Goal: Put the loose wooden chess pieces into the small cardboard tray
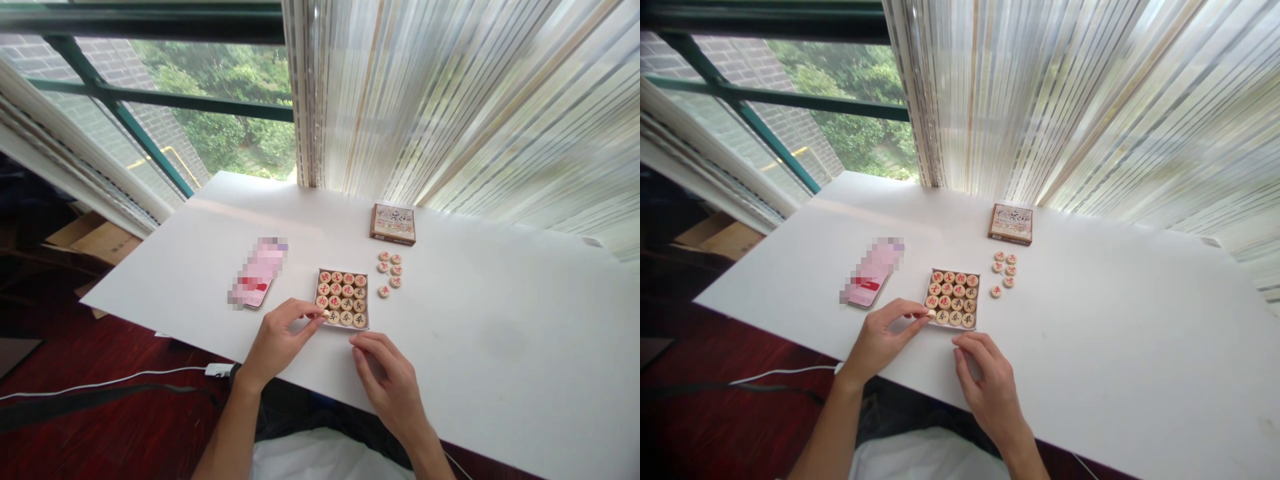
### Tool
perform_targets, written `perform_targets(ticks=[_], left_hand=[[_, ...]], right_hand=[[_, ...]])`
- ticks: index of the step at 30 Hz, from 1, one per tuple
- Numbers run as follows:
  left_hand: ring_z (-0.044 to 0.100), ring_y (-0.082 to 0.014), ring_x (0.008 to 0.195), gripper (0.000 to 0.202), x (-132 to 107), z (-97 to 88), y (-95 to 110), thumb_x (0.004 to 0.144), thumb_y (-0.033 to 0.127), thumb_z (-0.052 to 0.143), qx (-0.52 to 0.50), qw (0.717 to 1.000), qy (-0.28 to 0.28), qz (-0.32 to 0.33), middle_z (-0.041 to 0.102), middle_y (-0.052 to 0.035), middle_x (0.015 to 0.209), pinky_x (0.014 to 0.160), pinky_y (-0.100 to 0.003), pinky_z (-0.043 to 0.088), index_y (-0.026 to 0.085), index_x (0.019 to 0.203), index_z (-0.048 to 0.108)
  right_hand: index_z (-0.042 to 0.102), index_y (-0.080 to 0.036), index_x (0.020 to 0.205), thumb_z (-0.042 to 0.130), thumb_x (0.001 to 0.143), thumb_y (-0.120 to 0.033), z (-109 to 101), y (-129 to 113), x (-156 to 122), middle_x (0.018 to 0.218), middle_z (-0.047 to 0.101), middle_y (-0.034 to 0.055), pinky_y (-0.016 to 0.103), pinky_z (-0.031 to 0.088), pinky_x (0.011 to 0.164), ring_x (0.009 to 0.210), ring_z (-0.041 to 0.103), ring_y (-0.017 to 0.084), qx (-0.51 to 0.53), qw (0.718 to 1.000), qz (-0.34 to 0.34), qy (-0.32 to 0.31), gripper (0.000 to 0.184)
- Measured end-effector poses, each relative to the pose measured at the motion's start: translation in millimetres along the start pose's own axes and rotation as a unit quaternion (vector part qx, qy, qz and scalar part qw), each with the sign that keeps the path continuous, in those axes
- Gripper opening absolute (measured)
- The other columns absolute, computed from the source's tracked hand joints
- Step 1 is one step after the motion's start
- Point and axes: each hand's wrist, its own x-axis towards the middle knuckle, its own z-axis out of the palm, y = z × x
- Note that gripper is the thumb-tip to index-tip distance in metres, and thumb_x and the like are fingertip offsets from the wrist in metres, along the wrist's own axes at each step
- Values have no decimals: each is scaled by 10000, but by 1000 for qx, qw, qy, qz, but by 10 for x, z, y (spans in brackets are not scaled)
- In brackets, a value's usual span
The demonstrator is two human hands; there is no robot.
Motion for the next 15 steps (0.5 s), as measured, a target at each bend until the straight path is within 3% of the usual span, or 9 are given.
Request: perform_targets(ticks=[15], left_hand=[[652, -170, 816, 81, 6, 7, -101, 961, 277, 649, 81, 996, -9, 40, 729, -38, 910, 781, -304, 537, 219, 993, 697]], right_hand=[[702, -247, 1103, 567, 984, -209, 11, 3, 14, 1113, 694, 87, 337, 599, 909, 1042, 693, 214, -17, 1000, 10, 18, 183]])
